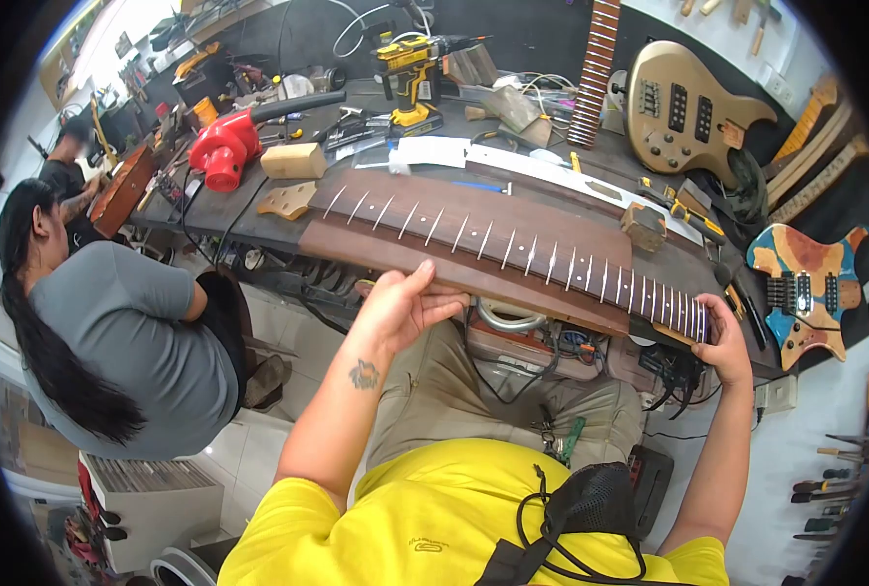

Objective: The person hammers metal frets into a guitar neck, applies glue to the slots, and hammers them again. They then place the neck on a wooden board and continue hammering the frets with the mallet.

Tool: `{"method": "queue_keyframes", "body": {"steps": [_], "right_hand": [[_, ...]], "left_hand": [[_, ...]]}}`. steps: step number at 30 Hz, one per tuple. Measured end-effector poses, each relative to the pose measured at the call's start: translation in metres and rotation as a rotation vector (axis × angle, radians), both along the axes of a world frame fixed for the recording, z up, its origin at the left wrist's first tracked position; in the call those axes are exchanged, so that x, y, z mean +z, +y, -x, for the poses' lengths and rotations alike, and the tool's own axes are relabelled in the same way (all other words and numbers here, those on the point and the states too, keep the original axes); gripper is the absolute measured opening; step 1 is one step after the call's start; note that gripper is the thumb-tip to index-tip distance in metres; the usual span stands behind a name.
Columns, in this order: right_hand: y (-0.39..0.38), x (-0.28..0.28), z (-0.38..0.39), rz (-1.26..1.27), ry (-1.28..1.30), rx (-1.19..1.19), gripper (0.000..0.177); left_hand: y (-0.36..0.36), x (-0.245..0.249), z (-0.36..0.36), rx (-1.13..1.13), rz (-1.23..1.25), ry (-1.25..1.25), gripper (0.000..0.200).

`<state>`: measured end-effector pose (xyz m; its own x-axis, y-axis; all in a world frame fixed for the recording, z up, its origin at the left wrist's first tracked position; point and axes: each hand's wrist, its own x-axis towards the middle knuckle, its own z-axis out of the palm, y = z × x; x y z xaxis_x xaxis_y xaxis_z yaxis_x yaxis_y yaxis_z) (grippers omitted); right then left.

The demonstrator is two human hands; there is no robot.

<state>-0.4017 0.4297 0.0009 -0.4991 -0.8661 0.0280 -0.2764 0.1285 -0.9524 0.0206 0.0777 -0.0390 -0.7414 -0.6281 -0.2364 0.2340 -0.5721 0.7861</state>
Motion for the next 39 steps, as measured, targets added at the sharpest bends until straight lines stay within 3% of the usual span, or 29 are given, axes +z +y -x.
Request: {"method": "queue_keyframes", "body": {"steps": [3,6,7,9,10,11,13,17,25,27,29,33,35,37,39], "right_hand": [[-0.002,0.002,-0.005,0.023,-0.026,-0.013,0.082],[-0.002,0.001,-0.005,0.027,-0.011,-0.031,0.083],[-0.002,0.0,-0.006,0.029,-0.016,-0.032,0.083],[-0.001,0.003,-0.01,0.054,-0.051,-0.025,0.083],[-0.001,0.003,-0.009,0.056,-0.048,-0.026,0.083],[0.0,0.002,-0.01,0.036,-0.029,-0.038,0.083],[0.001,0.0,-0.008,0.022,-0.009,-0.052,0.084],[-0.003,0.0,-0.013,0.086,-0.071,-0.055,0.083],[-0.02,0.009,-0.002,-0.045,0.04,-0.057,0.08],[-0.025,0.004,0.007,-0.001,0.06,-0.054,0.081],[-0.024,0.001,0.01,0.016,0.07,-0.045,0.081],[-0.025,0.0,0.005,0.012,0.044,-0.079,0.08],[-0.029,-0.009,0.008,0.082,0.083,-0.154,0.081],[-0.031,-0.012,0.006,0.082,0.084,-0.179,0.08],[-0.034,-0.014,0.006,0.078,0.092,-0.205,0.079]], "left_hand": [[-0.016,0.003,-0.006,-0.046,0.028,-0.178,0.059],[-0.02,0.003,-0.01,0.008,0.593,-0.773,0.062],[-0.019,0.001,-0.01,0.006,0.597,-0.777,0.062],[-0.009,-0.006,-0.013,0.383,1.303,-1.119,0.051],[0.005,0.009,-0.013,0.582,1.3,-1.082,0.044],[0.008,0.008,-0.018,0.726,1.446,-1.108,0.066],[-0.002,-0.022,-0.019,0.864,1.564,-1.197,0.088],[-0.027,-0.061,-0.018,0.824,1.602,-1.034,0.101],[-0.053,-0.023,-0.032,0.548,1.549,-1.155,0.091],[-0.068,-0.025,-0.036,0.485,1.547,-1.014,0.091],[-0.072,-0.024,-0.04,0.522,1.553,-0.983,0.083],[-0.087,-0.029,-0.057,0.706,1.371,-0.601,0.05],[-0.1,-0.022,-0.069,0.942,1.42,-0.866,0.049],[-0.12,-0.007,-0.076,1.113,1.701,-0.944,0.057],[-0.136,0.005,-0.076,1.083,1.767,-0.964,0.066]]}}
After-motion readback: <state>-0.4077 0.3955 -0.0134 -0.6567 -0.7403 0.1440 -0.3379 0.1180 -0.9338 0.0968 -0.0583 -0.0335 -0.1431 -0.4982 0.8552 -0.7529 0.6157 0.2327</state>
